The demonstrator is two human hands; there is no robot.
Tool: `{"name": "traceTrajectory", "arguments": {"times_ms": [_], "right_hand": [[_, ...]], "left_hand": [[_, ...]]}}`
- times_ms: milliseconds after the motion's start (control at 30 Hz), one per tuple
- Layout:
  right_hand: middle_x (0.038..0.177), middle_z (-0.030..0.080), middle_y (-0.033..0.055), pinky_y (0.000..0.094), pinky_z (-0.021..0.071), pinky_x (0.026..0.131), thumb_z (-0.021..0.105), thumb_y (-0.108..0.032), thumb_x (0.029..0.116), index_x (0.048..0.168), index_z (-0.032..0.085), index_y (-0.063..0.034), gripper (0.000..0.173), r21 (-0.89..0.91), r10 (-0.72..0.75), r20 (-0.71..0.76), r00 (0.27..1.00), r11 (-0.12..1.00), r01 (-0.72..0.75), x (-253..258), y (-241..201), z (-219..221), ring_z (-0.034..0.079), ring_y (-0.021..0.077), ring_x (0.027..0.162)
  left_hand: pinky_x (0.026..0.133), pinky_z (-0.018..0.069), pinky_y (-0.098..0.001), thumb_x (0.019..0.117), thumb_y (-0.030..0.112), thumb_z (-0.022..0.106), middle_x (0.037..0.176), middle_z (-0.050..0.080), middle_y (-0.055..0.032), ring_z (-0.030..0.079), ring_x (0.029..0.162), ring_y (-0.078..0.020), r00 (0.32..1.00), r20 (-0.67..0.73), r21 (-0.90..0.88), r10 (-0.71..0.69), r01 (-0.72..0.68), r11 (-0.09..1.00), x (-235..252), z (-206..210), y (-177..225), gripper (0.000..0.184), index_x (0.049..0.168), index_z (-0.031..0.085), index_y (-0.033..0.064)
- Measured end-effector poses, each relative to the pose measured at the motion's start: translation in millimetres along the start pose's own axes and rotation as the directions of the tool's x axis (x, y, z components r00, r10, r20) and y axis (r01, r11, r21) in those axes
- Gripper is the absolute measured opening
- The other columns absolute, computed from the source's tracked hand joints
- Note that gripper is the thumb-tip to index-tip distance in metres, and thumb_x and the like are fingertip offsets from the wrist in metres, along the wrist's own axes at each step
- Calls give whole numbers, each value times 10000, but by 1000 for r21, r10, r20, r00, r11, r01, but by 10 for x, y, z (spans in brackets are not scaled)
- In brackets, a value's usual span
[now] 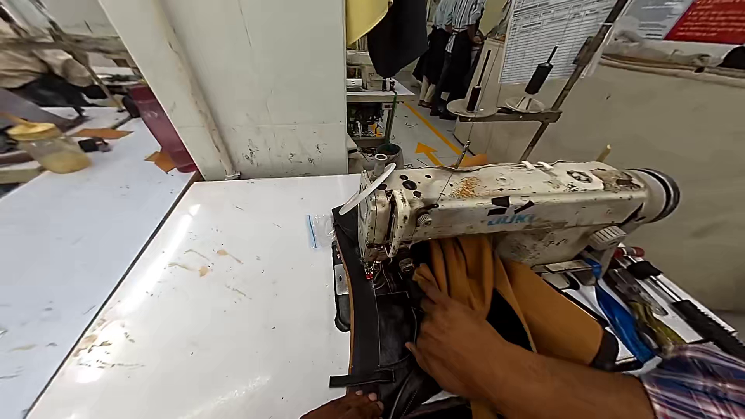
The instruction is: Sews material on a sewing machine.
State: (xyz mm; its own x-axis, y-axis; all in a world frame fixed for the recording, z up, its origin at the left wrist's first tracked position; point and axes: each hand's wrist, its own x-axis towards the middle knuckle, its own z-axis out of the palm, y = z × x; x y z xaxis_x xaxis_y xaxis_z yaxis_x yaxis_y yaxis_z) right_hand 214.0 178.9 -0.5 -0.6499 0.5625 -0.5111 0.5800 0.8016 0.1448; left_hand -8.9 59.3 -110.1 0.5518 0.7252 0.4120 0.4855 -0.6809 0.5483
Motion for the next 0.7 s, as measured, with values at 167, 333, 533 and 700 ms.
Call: {"name": "traceTrajectory", "arguments": {"times_ms": [167, 333, 533, 700], "right_hand": [[1047, 691, 165, 653, 361, 1110, 498, -151, 1023, 1069, 673, 1, 237, -92, -127, -417, 900, 991, 97, 187, 153, 160, 662, 353, 1073], [1088, 727, 131, 579, 318, 1143, 355, -462, 1058, 1079, 729, -23, 577, -17, 129, -318, 939, 990, -142, 357, 318, 158, 643, 313, 1158], [997, 719, 158, 591, 360, 1043, 322, -374, 1084, 970, 721, -10, 552, -62, 214, -98, 972, 973, -221, 251, 102, 45, 633, 369, 1097], [1337, 661, 106, 607, 308, 1140, 329, -455, 1071, 1383, 634, -108, 558, -37, 79, -399, 914, 994, -102, 287, 250, 343, 593, 298, 1262]], "left_hand": [[1097, 505, -375, 1023, -17, 473, 1140, 754, -135, 690, 1192, -238, 999, 52, -17, -9, 10, 1000, 60, -49, -4, 248, 1059, 717, 7], [1058, 537, -363, 1008, -22, 489, 1114, 762, -122, 712, 1147, -220, 996, 39, -20, -79, 80, 997, 95, -93, 35, 233, 1029, 718, 19], [1095, 507, -358, 1017, -10, 507, 1120, 760, -127, 696, 1183, -222, 995, 44, -22, -91, 93, 995, 45, -104, 69, 216, 1031, 722, 12], [1109, 497, -396, 1016, -17, 513, 1184, 741, -168, 680, 1212, -276, 999, 7, 17, -41, 41, 999, -59, -5, 82, 224, 1103, 719, -5]]}}
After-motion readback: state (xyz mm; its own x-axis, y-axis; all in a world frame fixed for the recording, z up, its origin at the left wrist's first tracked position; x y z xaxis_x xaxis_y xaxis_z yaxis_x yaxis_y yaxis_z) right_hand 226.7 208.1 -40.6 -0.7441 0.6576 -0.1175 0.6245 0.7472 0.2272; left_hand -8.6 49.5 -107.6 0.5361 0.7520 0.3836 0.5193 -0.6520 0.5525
